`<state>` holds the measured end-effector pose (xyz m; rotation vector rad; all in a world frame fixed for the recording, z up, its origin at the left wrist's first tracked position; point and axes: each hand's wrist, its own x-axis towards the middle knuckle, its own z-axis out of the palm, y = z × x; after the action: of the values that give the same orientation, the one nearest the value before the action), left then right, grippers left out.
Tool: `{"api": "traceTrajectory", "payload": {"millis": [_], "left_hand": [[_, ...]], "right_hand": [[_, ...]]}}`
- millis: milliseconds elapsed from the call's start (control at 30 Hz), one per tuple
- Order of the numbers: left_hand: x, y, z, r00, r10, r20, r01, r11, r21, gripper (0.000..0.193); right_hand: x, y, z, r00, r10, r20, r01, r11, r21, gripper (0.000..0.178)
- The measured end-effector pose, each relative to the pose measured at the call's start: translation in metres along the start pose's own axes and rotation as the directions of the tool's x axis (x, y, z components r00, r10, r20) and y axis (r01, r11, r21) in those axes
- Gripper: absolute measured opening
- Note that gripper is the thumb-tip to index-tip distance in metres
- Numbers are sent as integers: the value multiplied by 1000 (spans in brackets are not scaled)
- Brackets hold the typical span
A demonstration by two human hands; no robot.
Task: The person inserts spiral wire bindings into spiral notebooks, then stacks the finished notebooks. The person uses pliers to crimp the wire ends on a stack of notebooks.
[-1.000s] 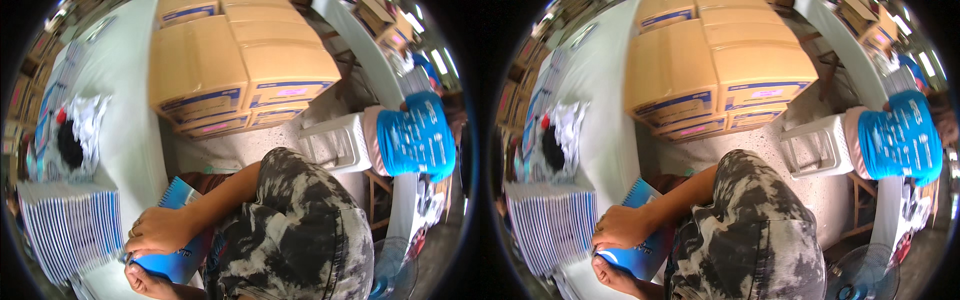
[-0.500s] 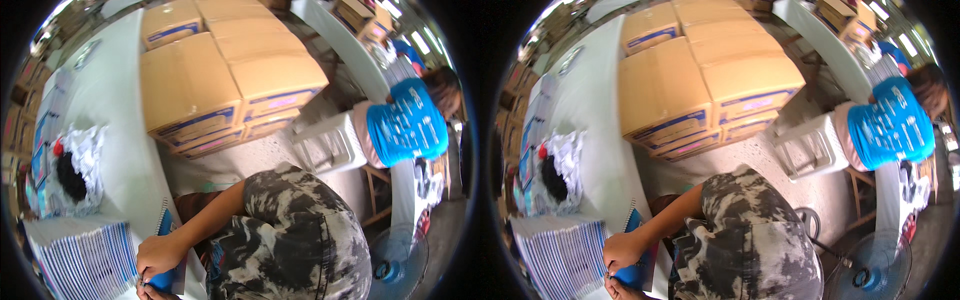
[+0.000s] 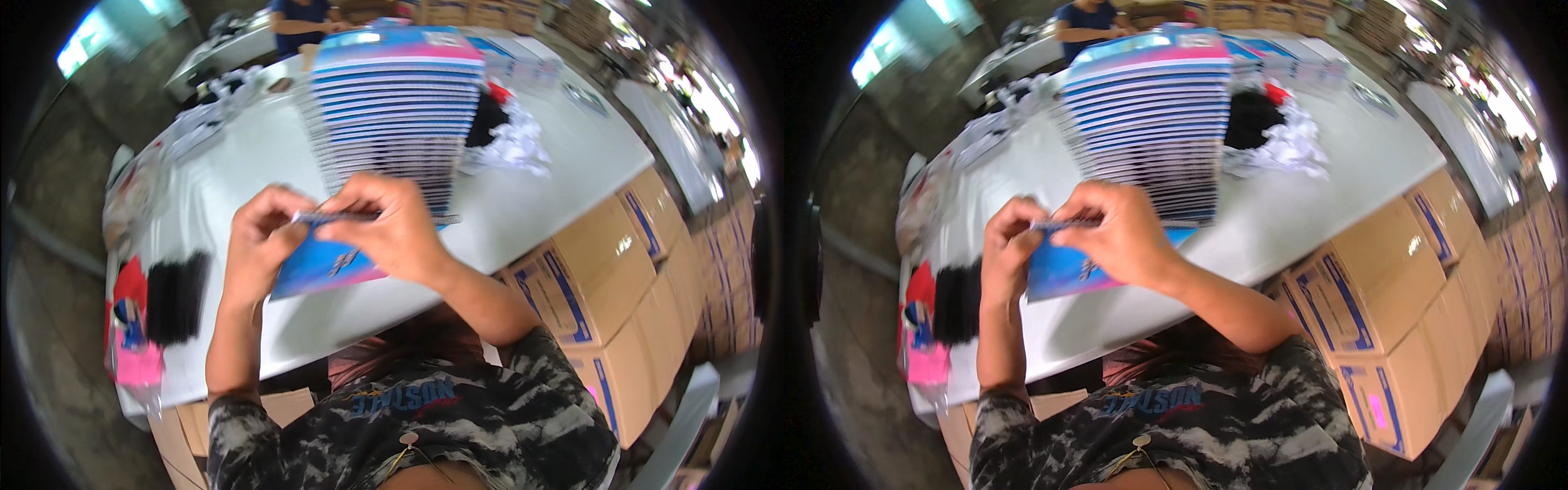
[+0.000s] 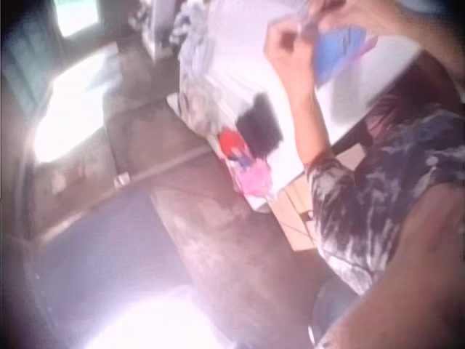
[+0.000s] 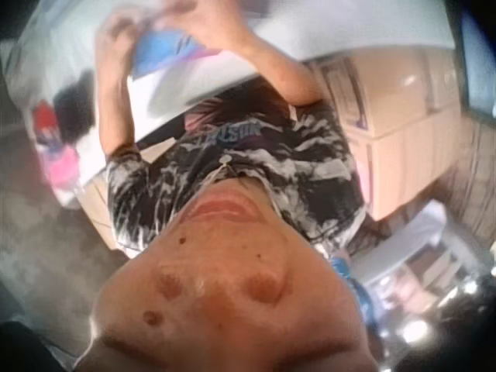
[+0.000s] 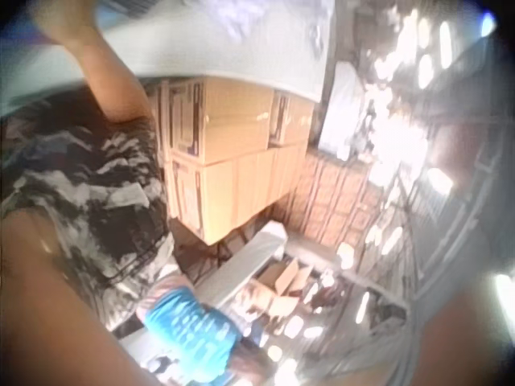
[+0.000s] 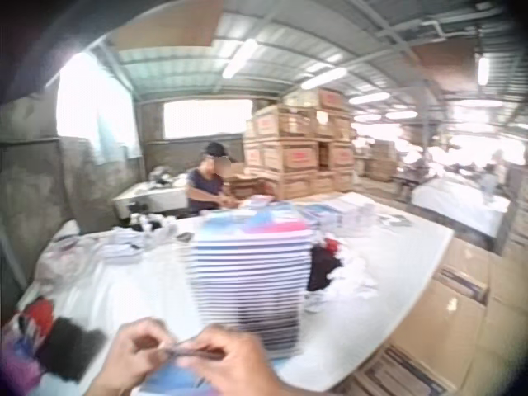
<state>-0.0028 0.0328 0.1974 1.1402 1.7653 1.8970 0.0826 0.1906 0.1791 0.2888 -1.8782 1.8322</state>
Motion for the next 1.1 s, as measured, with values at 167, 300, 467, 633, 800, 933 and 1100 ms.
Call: {"api": "traceTrajectory", "payload": {"millis": [167, 300, 467, 633, 800, 933, 1100], "left_hand": [[4, 9, -4, 999, -36, 15, 39, 981, -188, 11], [4, 8, -12, 997, 13, 79, 0, 987, -158, 10], [1, 6, -12, 994, 53, 91, -50, 998, -31, 15], [-5, 44, -29, 888, 391, -242, -246, 849, 468, 75], [52, 56, 14, 815, 398, -422, -312, 914, 259, 60], [167, 102, 13, 527, 721, -450, -467, 688, 556, 48], [265, 47, -21, 975, 216, -52, 17, 163, 987, 50]], "right_hand": [[13, -7, 7, 999, 39, 5, -39, 996, 85, 18], [11, -7, 10, 1000, 24, 2, -24, 1000, -17, 19], [2, -15, 16, 990, -142, -22, 135, 970, -201, 16], [31, -50, -18, 810, -352, -470, 413, 910, 30, 28], [78, -79, -58, 569, -494, -657, 741, 654, 150, 32], [111, -69, -103, 507, -556, -659, 623, 765, -166, 33], [124, 6, -148, 581, -497, -645, -39, 774, -632, 33]]}}
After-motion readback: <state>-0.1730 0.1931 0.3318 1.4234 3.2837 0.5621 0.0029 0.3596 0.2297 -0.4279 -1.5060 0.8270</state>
